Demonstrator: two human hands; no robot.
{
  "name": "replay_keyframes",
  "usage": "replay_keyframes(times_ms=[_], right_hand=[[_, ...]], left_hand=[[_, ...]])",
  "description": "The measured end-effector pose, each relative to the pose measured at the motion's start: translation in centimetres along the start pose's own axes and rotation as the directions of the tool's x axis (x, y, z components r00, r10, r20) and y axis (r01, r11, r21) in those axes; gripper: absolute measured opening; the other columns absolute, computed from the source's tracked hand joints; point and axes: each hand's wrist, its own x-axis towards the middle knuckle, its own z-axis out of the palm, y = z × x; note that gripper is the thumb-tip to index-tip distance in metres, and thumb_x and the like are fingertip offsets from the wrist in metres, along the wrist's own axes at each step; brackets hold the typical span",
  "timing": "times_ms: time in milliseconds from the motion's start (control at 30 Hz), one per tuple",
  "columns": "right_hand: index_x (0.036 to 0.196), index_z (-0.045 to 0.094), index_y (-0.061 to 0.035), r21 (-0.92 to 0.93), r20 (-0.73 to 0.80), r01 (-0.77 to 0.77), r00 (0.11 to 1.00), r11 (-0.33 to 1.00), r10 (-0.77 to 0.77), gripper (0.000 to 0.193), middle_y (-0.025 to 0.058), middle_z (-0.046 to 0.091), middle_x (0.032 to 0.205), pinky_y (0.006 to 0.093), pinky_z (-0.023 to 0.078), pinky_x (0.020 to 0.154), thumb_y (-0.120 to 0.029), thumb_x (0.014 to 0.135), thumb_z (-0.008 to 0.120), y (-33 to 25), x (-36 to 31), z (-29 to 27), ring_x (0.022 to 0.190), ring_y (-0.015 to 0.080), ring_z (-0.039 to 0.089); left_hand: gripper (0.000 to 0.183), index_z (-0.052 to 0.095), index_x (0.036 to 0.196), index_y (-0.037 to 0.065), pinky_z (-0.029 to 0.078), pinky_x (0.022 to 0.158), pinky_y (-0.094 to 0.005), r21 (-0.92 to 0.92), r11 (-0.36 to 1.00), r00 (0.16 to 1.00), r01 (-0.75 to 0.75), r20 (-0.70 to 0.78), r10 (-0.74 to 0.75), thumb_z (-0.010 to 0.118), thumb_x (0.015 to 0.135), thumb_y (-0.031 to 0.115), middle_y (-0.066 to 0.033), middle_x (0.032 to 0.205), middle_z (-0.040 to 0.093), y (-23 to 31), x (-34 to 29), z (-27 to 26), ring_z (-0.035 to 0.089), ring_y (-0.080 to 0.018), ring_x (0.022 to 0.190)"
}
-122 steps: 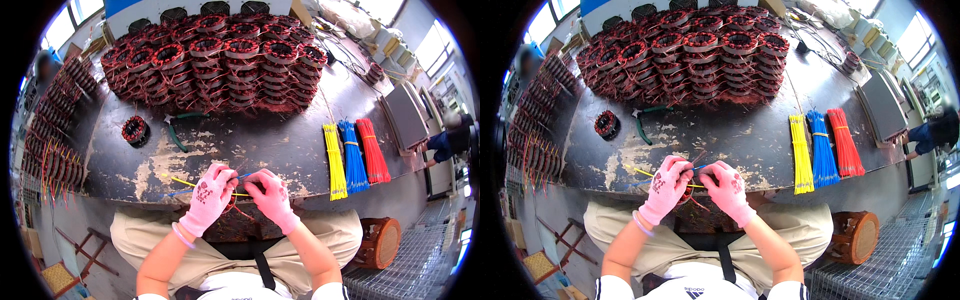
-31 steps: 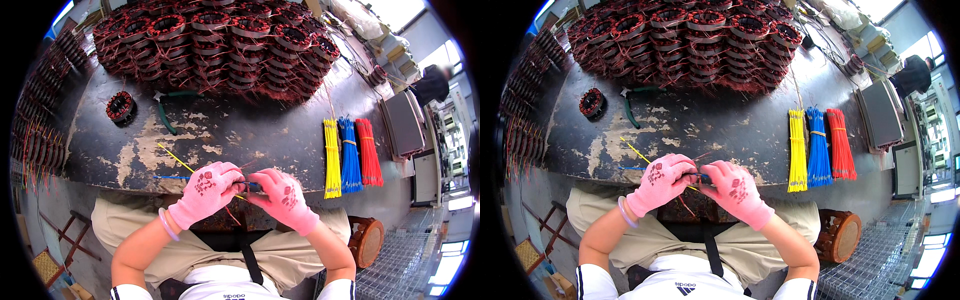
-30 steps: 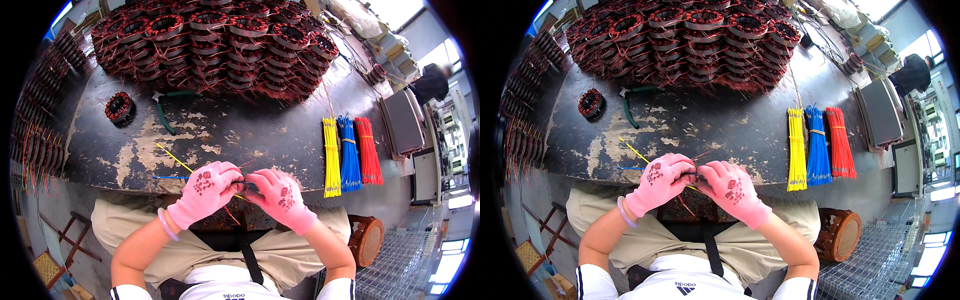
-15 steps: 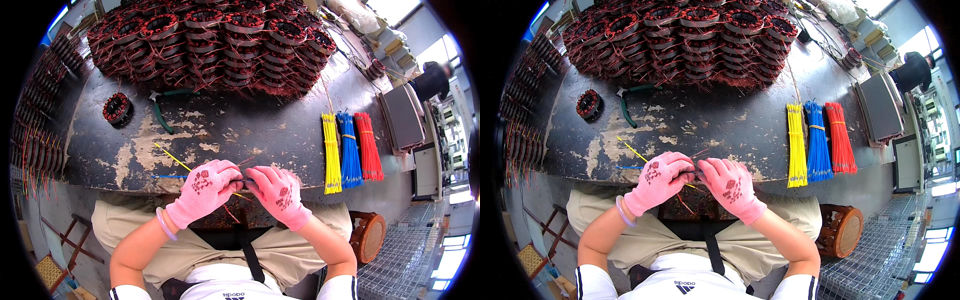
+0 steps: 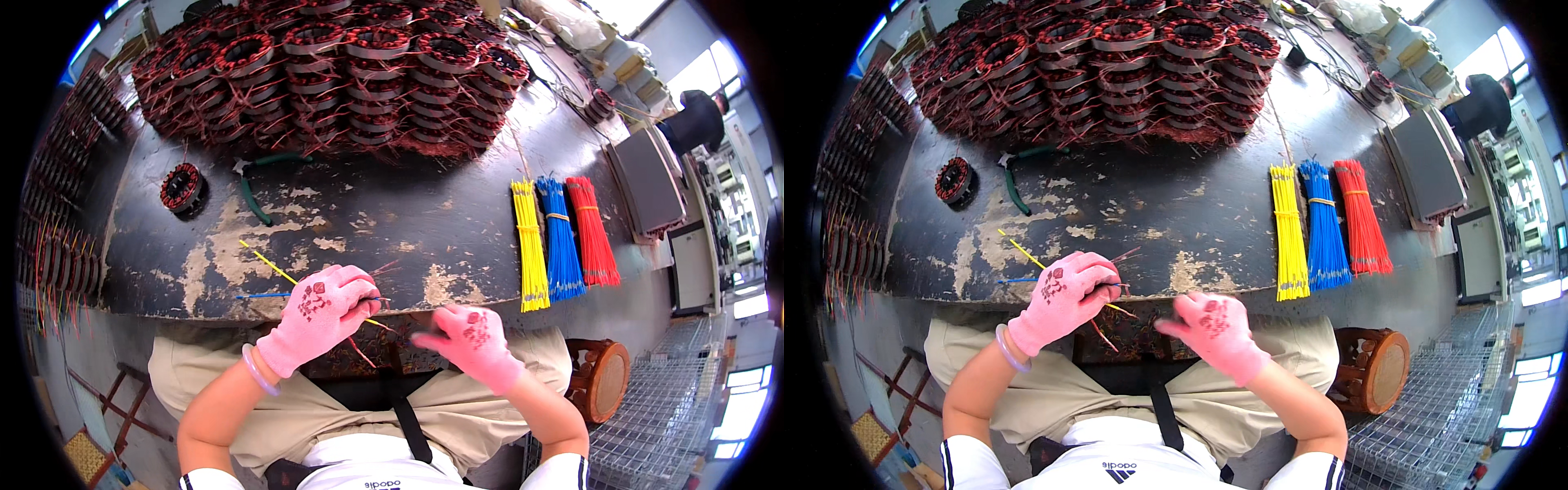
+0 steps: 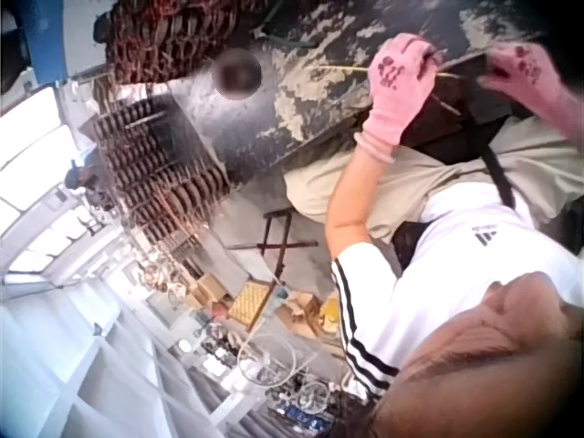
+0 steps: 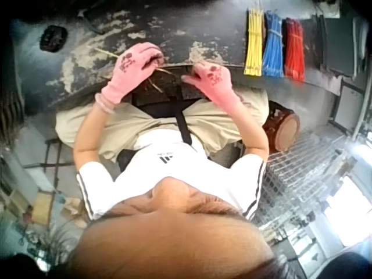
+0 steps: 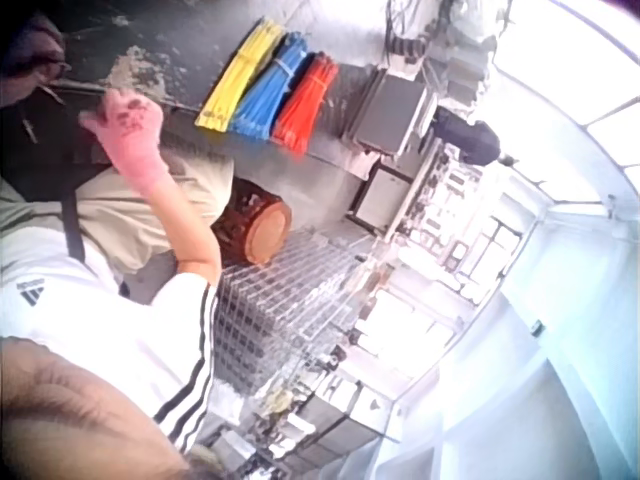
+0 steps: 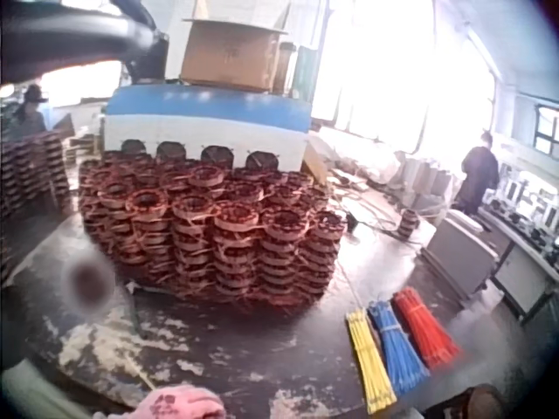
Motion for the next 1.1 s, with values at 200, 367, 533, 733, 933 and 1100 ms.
replay_keyframes(times_ms=[200, 367, 533, 733, 933, 1100], right_hand=[[0.103, 0.065, -0.0122, -0.085, -0.387, 0.360, 0.847, 0.929, -0.364, 0.027, 0.0030, 0.064, 0.085, 0.0398, 0.052, 0.067, -0.024, 0.082, 0.078, -1.7, 4.8, 1.0, 0.075, 0.0242, 0.065], [0.096, 0.065, -0.0084, 0.860, 0.455, -0.461, 0.887, 0.218, 0.080, 0.017, 0.0043, 0.067, 0.084, 0.0363, 0.050, 0.062, -0.025, 0.094, 0.067, -1.3, 6.4, 1.1, 0.070, 0.0243, 0.064], [0.099, 0.066, -0.0107, 0.364, -0.191, 0.012, 0.980, 0.931, 0.061, 0.021, 0.0034, 0.069, 0.088, 0.0337, 0.053, 0.066, -0.026, 0.088, 0.074, -2.9, 4.0, -0.6, 0.078, 0.0228, 0.068], [0.102, 0.067, -0.0118, -0.111, -0.450, 0.252, 0.850, 0.961, -0.275, 0.027, 0.0043, 0.069, 0.095, 0.0363, 0.054, 0.067, -0.024, 0.081, 0.079, -2.2, 4.2, 1.9, 0.078, 0.0234, 0.068], [0.103, 0.065, -0.0026, 0.892, 0.435, -0.441, 0.897, 0.099, 0.072, 0.026, -0.0030, 0.063, 0.083, 0.0225, 0.046, 0.067, -0.026, 0.106, 0.054, -1.9, 4.6, 1.1, 0.076, 0.0037, 0.054], [0.101, 0.066, -0.0095, 0.333, -0.248, 0.215, 0.959, 0.918, -0.135, 0.015, 0.0042, 0.064, 0.086, 0.0345, 0.050, 0.068, -0.021, 0.093, 0.069, -2.1, 4.3, 0.2, 0.077, 0.0190, 0.063]], left_hand=[[0.015, 0.068, 0.092, 0.008, 0.054, 0.075, -0.0391, 0.008, 1.000, 1.000, 0.007, -0.015, -0.007, 0.074, 0.079, 0.007, -0.0057, 0.097, 0.068, 0.2, 0.2, 0.1, 0.065, -0.0286, 0.086], [0.020, 0.065, 0.098, 0.011, 0.053, 0.073, -0.0401, 0.053, 0.996, 0.998, -0.067, 0.010, 0.066, 0.075, 0.081, 0.013, -0.0035, 0.099, 0.066, -0.2, 0.4, -0.1, 0.064, -0.0276, 0.086], [0.018, 0.067, 0.093, 0.009, 0.053, 0.073, -0.0393, -0.003, 1.000, 1.000, -0.011, 0.003, 0.011, 0.074, 0.077, 0.006, -0.0041, 0.098, 0.068, -0.1, 0.0, -0.2, 0.064, -0.0279, 0.083], [0.017, 0.065, 0.094, 0.010, 0.054, 0.071, -0.0393, 0.026, 0.999, 0.999, -0.037, -0.005, 0.037, 0.075, 0.081, 0.014, -0.0026, 0.099, 0.067, -0.2, 0.1, 0.2, 0.064, -0.0264, 0.083], [0.017, 0.067, 0.092, 0.009, 0.053, 0.072, -0.0391, 0.011, 0.998, 0.998, -0.058, -0.020, 0.058, 0.074, 0.078, 0.006, -0.0039, 0.097, 0.068, -0.2, 0.0, 0.2, 0.064, -0.0275, 0.083], [0.016, 0.067, 0.094, 0.009, 0.054, 0.073, -0.0390, -0.004, 0.999, 0.999, -0.037, -0.020, 0.037, 0.074, 0.079, 0.009, -0.0035, 0.099, 0.068, -0.1, 0.0, 0.3, 0.065, -0.0270, 0.084]])
